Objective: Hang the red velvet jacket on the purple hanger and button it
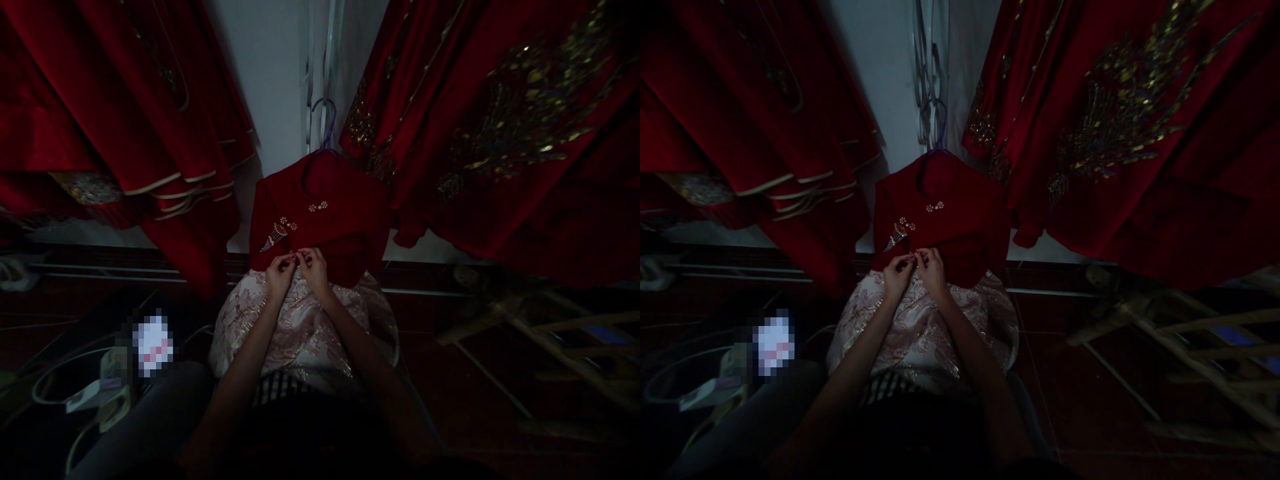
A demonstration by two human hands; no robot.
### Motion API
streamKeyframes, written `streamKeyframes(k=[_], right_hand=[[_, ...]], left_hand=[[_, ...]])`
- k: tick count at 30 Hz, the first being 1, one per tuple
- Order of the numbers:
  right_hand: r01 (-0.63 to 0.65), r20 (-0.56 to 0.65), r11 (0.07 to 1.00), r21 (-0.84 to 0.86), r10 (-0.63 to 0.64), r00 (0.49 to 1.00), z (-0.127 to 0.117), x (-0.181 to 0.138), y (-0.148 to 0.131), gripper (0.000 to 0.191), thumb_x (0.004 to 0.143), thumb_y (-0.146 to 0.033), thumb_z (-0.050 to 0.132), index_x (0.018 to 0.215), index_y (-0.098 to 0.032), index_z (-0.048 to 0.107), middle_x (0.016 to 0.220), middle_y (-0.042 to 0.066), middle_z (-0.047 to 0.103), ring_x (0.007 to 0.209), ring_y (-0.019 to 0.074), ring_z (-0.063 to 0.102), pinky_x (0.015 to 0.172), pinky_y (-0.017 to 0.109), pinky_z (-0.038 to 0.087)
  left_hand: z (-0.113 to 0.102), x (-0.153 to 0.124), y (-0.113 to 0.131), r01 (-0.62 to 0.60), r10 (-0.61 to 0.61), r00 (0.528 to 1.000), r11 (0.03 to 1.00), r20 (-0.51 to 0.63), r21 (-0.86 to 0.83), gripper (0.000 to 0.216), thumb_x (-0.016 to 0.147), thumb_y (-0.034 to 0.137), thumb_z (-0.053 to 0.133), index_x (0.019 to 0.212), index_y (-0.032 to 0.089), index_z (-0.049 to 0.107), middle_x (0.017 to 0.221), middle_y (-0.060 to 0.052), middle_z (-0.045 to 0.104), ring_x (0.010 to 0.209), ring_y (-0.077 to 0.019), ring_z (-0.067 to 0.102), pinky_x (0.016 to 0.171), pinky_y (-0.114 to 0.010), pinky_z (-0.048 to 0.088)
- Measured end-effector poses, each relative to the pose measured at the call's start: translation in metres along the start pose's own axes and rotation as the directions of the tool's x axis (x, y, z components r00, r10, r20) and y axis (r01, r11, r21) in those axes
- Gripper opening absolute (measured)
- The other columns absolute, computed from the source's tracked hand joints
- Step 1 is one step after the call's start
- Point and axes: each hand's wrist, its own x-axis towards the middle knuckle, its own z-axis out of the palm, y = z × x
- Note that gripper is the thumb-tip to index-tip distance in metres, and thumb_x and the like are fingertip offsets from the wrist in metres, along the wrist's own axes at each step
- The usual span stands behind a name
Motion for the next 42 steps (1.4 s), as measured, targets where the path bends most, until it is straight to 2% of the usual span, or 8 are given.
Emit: streamKeyframes(k=[8, 13, 18, 20, 26, 36, 38, 42], right_hand=[[-0.016, -0.012, 1.000, -0.003, 0.016, 1.000, 0.001, 0.007, 0.001, 0.020, 0.086, -0.029, 0.054, 0.097, -0.020, 0.067, 0.093, 0.004, 0.061, 0.073, 0.0109, 0.059, 0.067, 0.022, 0.050], [-0.053, 0.022, 0.997, -0.050, 0.054, 0.998, 0.002, 0.017, 0.001, 0.015, 0.082, -0.022, 0.054, 0.092, -0.019, 0.065, 0.087, 0.003, 0.060, 0.068, 0.0113, 0.057, 0.066, 0.024, 0.048], [-0.070, -0.107, 0.992, -0.108, 0.059, 0.993, 0.006, 0.016, 0.001, 0.024, 0.069, -0.010, 0.053, 0.092, -0.017, 0.051, 0.089, 0.004, 0.053, 0.080, 0.0158, 0.052, 0.075, 0.028, 0.046], [-0.067, -0.140, 0.995, -0.071, 0.056, 0.989, 0.004, 0.005, 0.000, 0.026, 0.067, -0.008, 0.052, 0.090, -0.018, 0.048, 0.089, 0.003, 0.050, 0.076, 0.0147, 0.050, 0.071, 0.027, 0.045], [-0.012, -0.121, 1.000, -0.004, 0.011, 0.993, -0.008, -0.025, -0.010, 0.013, 0.074, -0.012, 0.049, 0.083, -0.020, 0.045, 0.084, 0.000, 0.047, 0.066, 0.0112, 0.046, 0.063, 0.024, 0.041], [-0.050, -0.108, 0.999, -0.022, 0.047, 0.993, -0.009, -0.021, -0.008, 0.006, 0.078, -0.015, 0.050, 0.082, -0.020, 0.050, 0.082, 0.000, 0.049, 0.063, 0.0107, 0.046, 0.062, 0.024, 0.040], [-0.061, -0.120, 0.998, -0.021, 0.059, 0.991, -0.009, -0.021, -0.008, 0.008, 0.079, -0.015, 0.049, 0.084, -0.019, 0.053, 0.085, 0.001, 0.051, 0.063, 0.0105, 0.046, 0.062, 0.024, 0.041], [-0.073, -0.117, 0.997, -0.022, 0.070, 0.991, -0.008, -0.020, -0.007, 0.026, 0.080, -0.015, 0.048, 0.104, -0.017, 0.058, 0.096, 0.005, 0.059, 0.067, 0.0114, 0.051, 0.067, 0.024, 0.044]], left_hand=[[0.002, 0.001, -0.002, -0.022, 0.022, 1.000, 1.000, -0.004, 0.011, 0.022, 0.078, 0.033, 0.064, 0.091, 0.017, 0.070, 0.085, -0.005, 0.067, 0.078, -0.0139, 0.062, 0.067, -0.024, 0.048], [0.004, 0.005, -0.002, -0.042, 0.041, 0.999, 0.995, 0.008, 0.087, 0.017, 0.077, 0.027, 0.062, 0.090, 0.017, 0.067, 0.084, -0.003, 0.063, 0.072, -0.0121, 0.059, 0.064, -0.022, 0.047], [0.003, 0.004, -0.002, -0.061, 0.066, 0.998, 0.984, -0.023, 0.166, 0.021, 0.074, 0.015, 0.059, 0.094, 0.017, 0.062, 0.089, -0.003, 0.059, 0.069, -0.0105, 0.056, 0.063, -0.022, 0.047], [0.002, 0.002, 0.001, -0.085, 0.090, 0.996, 0.981, -0.017, 0.175, 0.019, 0.075, 0.014, 0.058, 0.093, 0.017, 0.062, 0.089, -0.003, 0.057, 0.071, -0.0107, 0.056, 0.064, -0.022, 0.047], [0.003, -0.003, 0.008, -0.104, 0.106, 0.994, 0.986, -0.011, 0.132, 0.021, 0.078, 0.030, 0.065, 0.096, 0.019, 0.064, 0.093, -0.004, 0.056, 0.071, -0.0099, 0.057, 0.060, -0.020, 0.048], [0.004, -0.003, 0.005, -0.126, 0.122, 0.992, 0.979, 0.039, 0.159, 0.021, 0.083, 0.032, 0.060, 0.100, 0.020, 0.066, 0.094, -0.005, 0.057, 0.074, -0.0110, 0.059, 0.069, -0.024, 0.050], [0.003, -0.003, 0.005, -0.146, 0.137, 0.988, 0.976, 0.064, 0.159, 0.020, 0.084, 0.031, 0.059, 0.100, 0.020, 0.065, 0.094, -0.005, 0.057, 0.078, -0.0124, 0.059, 0.072, -0.025, 0.050], [0.003, -0.003, 0.001, -0.143, 0.132, 0.988, 0.979, 0.085, 0.147, 0.018, 0.085, 0.031, 0.058, 0.098, 0.018, 0.063, 0.094, -0.006, 0.059, 0.081, -0.0137, 0.061, 0.071, -0.025, 0.051]])
